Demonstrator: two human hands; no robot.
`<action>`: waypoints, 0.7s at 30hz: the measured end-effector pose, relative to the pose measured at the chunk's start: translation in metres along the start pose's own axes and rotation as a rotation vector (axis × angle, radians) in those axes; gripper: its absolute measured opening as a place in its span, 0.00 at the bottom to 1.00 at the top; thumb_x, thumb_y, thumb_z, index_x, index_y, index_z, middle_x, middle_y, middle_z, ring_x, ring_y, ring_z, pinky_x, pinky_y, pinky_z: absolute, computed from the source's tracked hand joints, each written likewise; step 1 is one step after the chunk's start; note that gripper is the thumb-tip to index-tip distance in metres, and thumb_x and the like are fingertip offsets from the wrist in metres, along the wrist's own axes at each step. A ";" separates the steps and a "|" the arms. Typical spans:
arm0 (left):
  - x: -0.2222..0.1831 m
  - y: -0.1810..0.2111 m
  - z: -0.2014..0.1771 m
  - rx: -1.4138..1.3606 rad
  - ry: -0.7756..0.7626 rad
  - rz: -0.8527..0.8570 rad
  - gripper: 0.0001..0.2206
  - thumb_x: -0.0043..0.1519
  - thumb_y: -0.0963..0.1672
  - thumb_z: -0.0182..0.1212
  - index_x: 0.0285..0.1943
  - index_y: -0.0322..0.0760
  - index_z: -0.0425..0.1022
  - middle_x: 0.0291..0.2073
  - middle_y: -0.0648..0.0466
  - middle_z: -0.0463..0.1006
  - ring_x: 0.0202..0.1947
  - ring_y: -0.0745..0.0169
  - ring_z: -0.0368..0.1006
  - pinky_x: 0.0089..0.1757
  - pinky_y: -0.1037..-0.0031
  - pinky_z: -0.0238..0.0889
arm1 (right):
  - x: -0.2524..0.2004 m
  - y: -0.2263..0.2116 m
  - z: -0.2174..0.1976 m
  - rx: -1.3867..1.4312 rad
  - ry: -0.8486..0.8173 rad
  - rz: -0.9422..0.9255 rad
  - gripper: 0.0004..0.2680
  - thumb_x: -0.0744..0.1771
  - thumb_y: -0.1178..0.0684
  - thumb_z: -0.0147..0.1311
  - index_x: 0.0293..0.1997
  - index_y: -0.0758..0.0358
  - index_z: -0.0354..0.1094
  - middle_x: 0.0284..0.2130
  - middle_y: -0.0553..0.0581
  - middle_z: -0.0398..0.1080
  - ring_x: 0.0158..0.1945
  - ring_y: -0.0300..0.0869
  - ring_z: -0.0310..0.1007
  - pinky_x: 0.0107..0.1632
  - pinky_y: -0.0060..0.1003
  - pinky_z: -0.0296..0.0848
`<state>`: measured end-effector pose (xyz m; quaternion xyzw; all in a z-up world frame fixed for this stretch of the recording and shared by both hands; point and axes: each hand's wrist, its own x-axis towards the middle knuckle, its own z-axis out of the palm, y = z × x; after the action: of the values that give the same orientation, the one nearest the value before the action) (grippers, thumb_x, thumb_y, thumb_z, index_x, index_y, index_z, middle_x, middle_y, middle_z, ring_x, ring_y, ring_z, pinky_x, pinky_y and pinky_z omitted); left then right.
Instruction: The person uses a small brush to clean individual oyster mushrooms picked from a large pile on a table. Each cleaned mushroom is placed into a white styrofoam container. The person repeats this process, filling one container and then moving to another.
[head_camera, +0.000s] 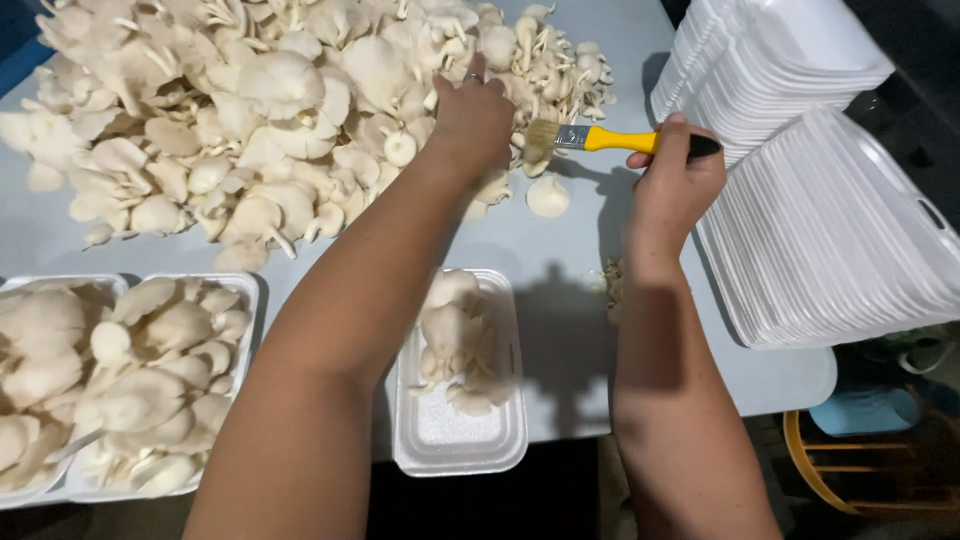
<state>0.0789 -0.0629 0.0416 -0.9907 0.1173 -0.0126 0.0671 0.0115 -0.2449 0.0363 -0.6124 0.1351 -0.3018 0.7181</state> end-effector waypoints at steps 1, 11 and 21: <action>0.003 -0.005 0.010 0.002 -0.001 -0.001 0.20 0.57 0.41 0.59 0.60 0.40 0.76 0.67 0.48 0.67 0.78 0.43 0.40 0.63 0.28 0.45 | 0.001 0.002 -0.001 0.001 -0.001 0.002 0.08 0.66 0.47 0.53 0.36 0.59 0.70 0.14 0.53 0.67 0.18 0.33 0.62 0.23 0.28 0.53; -0.037 -0.061 0.084 -0.490 0.455 0.005 0.12 0.52 0.40 0.68 0.45 0.38 0.83 0.41 0.48 0.81 0.46 0.39 0.78 0.46 0.54 0.73 | 0.011 0.033 0.000 -0.044 -0.063 -0.211 0.07 0.70 0.50 0.54 0.35 0.58 0.69 0.14 0.58 0.69 0.12 0.37 0.58 0.19 0.26 0.52; -0.096 -0.071 0.089 -0.681 0.577 0.054 0.20 0.49 0.35 0.67 0.54 0.30 0.80 0.46 0.40 0.82 0.52 0.35 0.76 0.58 0.58 0.65 | 0.010 0.035 -0.008 -0.037 -0.100 -0.204 0.08 0.71 0.49 0.53 0.35 0.58 0.69 0.14 0.59 0.70 0.11 0.37 0.57 0.19 0.27 0.52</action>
<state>0.0058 0.0393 -0.0382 -0.9089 0.1546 -0.2473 -0.2981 0.0244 -0.2552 0.0029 -0.6503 0.0419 -0.3400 0.6780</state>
